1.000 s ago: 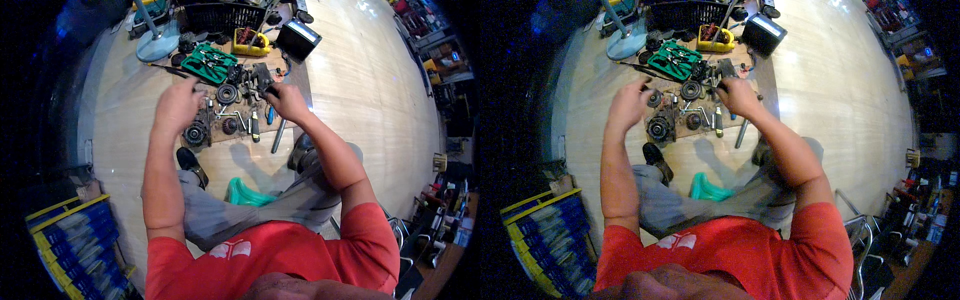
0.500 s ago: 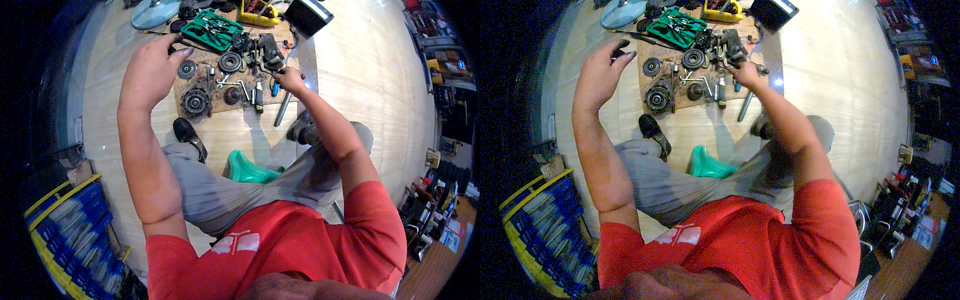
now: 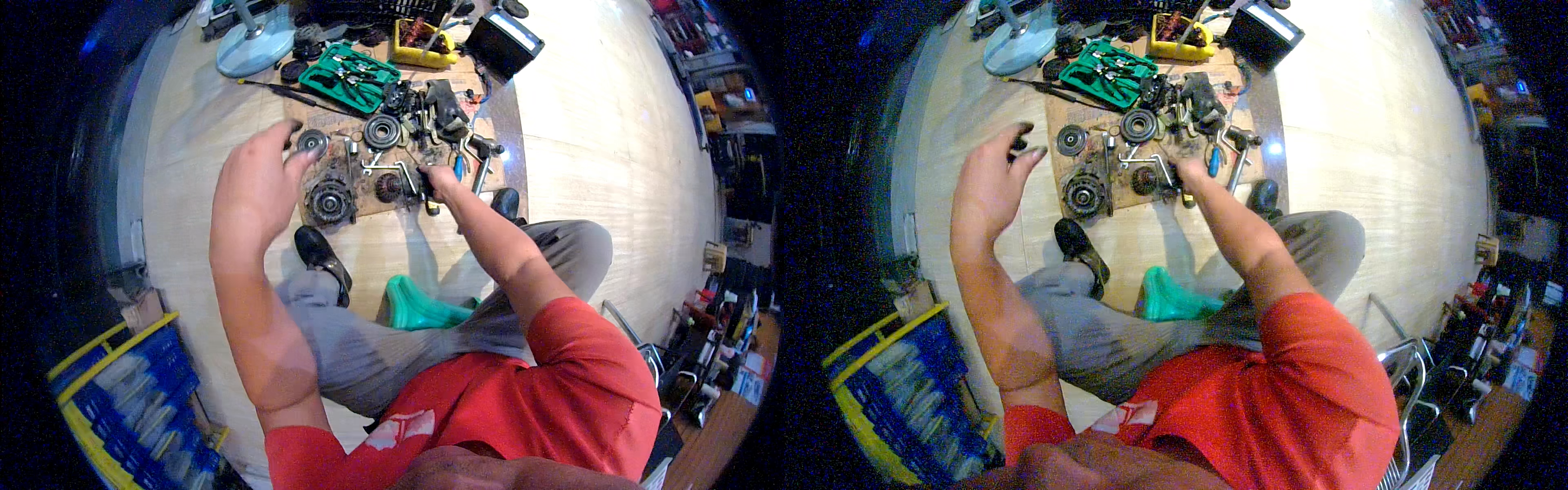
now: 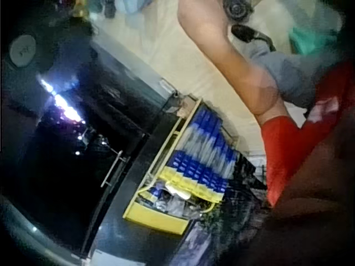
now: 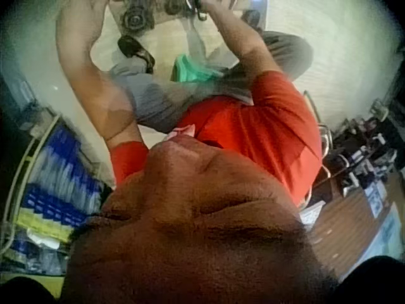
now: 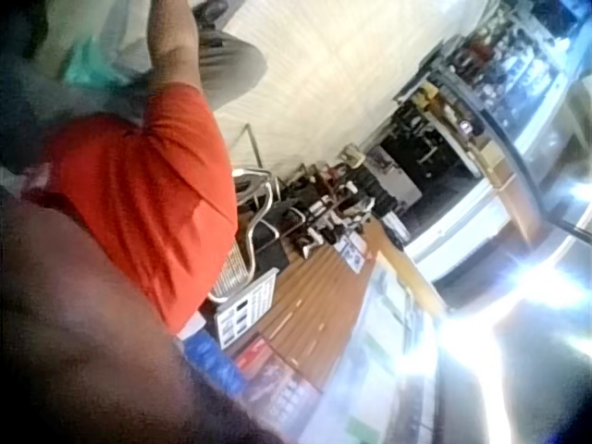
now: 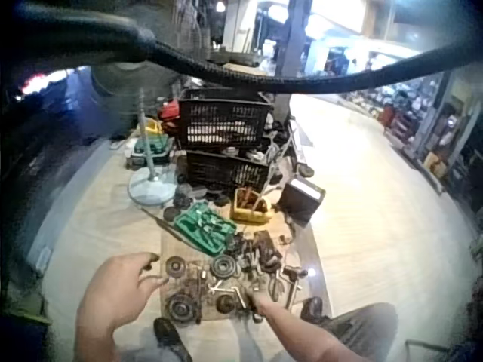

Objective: The person handles a metal mechanical assembly, individual gears, and a black component by hand. They place gears into a housing and pick up a black plastic electrical part from a collection of items on the floor.

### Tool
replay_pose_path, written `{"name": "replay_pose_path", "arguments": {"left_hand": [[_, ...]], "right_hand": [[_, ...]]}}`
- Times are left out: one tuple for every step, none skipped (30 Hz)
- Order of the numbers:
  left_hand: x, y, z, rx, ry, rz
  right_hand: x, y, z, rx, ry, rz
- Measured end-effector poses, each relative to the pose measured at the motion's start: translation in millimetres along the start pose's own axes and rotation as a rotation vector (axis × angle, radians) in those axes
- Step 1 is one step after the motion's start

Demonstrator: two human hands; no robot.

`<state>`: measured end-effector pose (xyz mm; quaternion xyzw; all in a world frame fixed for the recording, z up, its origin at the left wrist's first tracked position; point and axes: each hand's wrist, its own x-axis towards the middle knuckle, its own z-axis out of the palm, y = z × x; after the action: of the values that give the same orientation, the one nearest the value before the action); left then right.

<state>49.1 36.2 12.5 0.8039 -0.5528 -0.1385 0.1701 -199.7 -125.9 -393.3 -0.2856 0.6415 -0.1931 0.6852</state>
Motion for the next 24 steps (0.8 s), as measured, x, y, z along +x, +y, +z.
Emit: {"name": "replay_pose_path", "arguments": {"left_hand": [[0.2,0.9,2.4,0.01,-0.007,0.005],[0.9,1.4,4.8,0.02,-0.034,-0.009],[1.8,1.4,6.7,0.035,-0.048,-0.006],[2.1,1.1,8.6,0.055,-0.053,-0.001],[2.7,0.5,10.3,0.05,-0.082,-0.013],[3.7,-0.5,12.1,0.05,-0.098,-0.022],[4.5,-1.6,13.6,0.054,-0.106,-0.028],[4.4,-2.0,15.9,0.072,-0.133,-0.054],[5.8,-3.0,18.1,0.073,-0.151,-0.052],[7.7,-4.2,20.6,0.085,-0.159,-0.047],[9.5,-5.4,22.8,0.098,-0.166,-0.041],[11.8,-6.8,24.4,0.108,-0.191,-0.046],[13.1,-7.6,25.7,0.11,-0.203,-0.059],[13.6,-7.6,26.7,0.111,-0.213,-0.072],[14.7,-7.5,28.0,0.113,-0.223,-0.084],[17.2,-7.4,30.6,0.146,-0.239,-0.11],[19.3,-7.5,31.6,0.146,-0.234,-0.093],[19.5,-6.6,32.2,0.149,-0.25,-0.095],[19.5,-5.4,32.2,0.153,-0.269,-0.099],[19.4,-3.9,32.3,0.172,-0.271,-0.099],[18.9,-2.6,32.6,0.173,-0.279,-0.105],[17.7,-1.1,32.4,0.172,-0.268,-0.097],[16.8,-0.1,31.5,0.172,-0.249,-0.086],[16.1,0.6,30.0,0.177,-0.243,-0.069]], "right_hand": [[9.9,-1.1,8.6,0.011,0.01,-0.041],[20.4,-6.5,17.2,0.111,-0.021,-0.069],[31.5,-14.4,26.8,0.115,-0.025,-0.112],[45.3,-28.4,36.3,-0.171,0.075,-0.08],[57.8,-41.8,44.3,-0.235,0.036,-0.197],[70.6,-56.0,52.5,-0.153,-0.02,-0.241],[84.6,-71.6,63.3,0.052,0.007,-0.158],[98.0,-87.2,72.2,0.026,0.079,-0.252],[110.6,-101.9,80.9,-0.003,0.126,-0.402],[126.6,-123.0,96.1,-0.09,0.247,-0.376],[139.6,-142.6,109.2,-0.079,0.296,-0.315],[148.8,-158.8,116.4,-0.123,0.3,-0.39],[158.2,-178.7,124.6,-0.179,0.348,-0.403],[166.6,-199.5,133.1,-0.268,0.4,-0.466],[174.6,-221.6,141.6,-0.369,0.451,-0.512],[183.1,-248.7,147.7,-0.36,0.454,-0.558],[188.4,-266.8,153.3,-0.359,0.451,-0.599],[190.9,-268.4,158.8,-0.04,0.391,-0.541],[195.6,-277.0,159.6,-0.027,0.31,-0.46],[198.3,-273.9,162.2,-0.129,0.393,-0.494],[199.6,-264.3,161.6,-0.229,0.453,-0.544],[197.8,-244.6,158.6,-0.202,0.409,-0.58],[193.4,-220.4,154.7,-0.169,0.367,-0.618],[184.5,-190.6,146.9,-0.111,0.233,-0.559]]}}
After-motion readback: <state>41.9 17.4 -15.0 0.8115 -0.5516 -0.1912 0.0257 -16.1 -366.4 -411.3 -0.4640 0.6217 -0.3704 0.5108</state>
